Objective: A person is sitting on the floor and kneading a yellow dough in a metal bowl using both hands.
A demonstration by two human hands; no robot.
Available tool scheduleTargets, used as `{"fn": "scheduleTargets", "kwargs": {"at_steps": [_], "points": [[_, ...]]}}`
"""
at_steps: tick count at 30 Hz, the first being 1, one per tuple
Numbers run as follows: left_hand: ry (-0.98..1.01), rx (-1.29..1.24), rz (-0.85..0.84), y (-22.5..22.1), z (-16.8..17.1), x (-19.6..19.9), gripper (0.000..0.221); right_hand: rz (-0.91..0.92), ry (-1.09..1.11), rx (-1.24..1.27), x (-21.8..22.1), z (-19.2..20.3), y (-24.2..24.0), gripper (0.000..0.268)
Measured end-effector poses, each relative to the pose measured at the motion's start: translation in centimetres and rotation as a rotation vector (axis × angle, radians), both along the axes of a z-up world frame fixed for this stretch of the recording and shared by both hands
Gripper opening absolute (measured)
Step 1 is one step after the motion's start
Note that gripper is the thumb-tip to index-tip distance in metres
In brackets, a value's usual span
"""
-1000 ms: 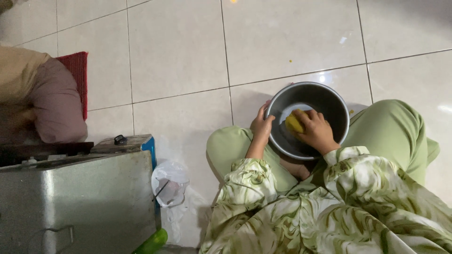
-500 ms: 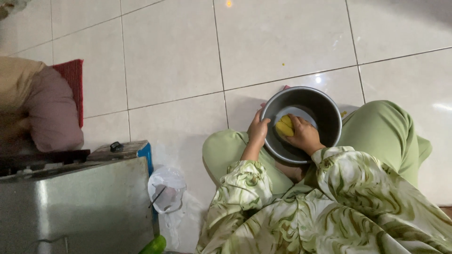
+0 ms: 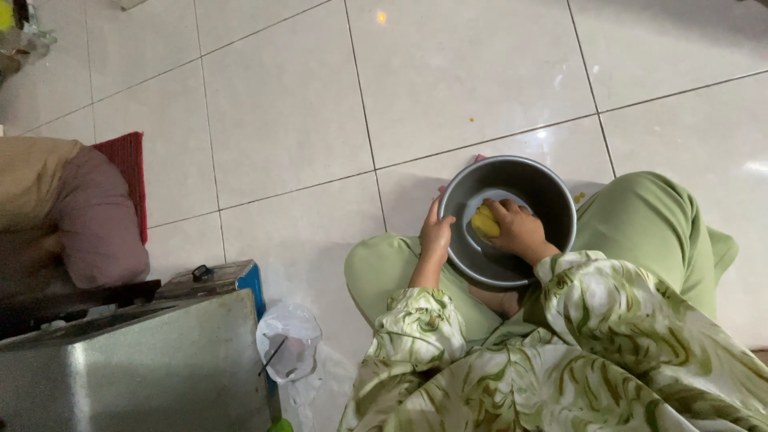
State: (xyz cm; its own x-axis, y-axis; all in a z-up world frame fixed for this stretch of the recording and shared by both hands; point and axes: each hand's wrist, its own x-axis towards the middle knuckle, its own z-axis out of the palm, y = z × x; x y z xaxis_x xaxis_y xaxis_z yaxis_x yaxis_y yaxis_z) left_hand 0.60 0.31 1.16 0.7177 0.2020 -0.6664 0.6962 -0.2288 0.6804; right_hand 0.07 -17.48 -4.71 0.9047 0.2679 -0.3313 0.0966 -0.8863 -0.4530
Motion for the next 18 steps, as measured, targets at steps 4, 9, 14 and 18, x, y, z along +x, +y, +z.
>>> {"fn": "scheduleTargets", "kwargs": {"at_steps": [4, 9, 14, 18], "points": [[-0.042, -0.009, 0.000, -0.6, 1.3, -0.2, 0.055, -0.051, 0.023, 0.075, 0.8, 0.9, -0.9, 0.083], [-0.016, 0.005, 0.042, -0.2, 0.7, -0.8, 0.053, 0.081, -0.129, -0.043, 0.6, 5.0, -1.0, 0.079], [-0.023, 0.005, 0.041, 0.0, -0.2, -0.4, 0.054, 0.210, -0.148, -0.184, -1.3, 4.0, -0.3, 0.088], [-0.024, 0.021, 0.010, 0.1, -0.7, -0.4, 0.055, 0.156, 0.033, 0.073, 1.6, 1.4, -1.6, 0.100]]}}
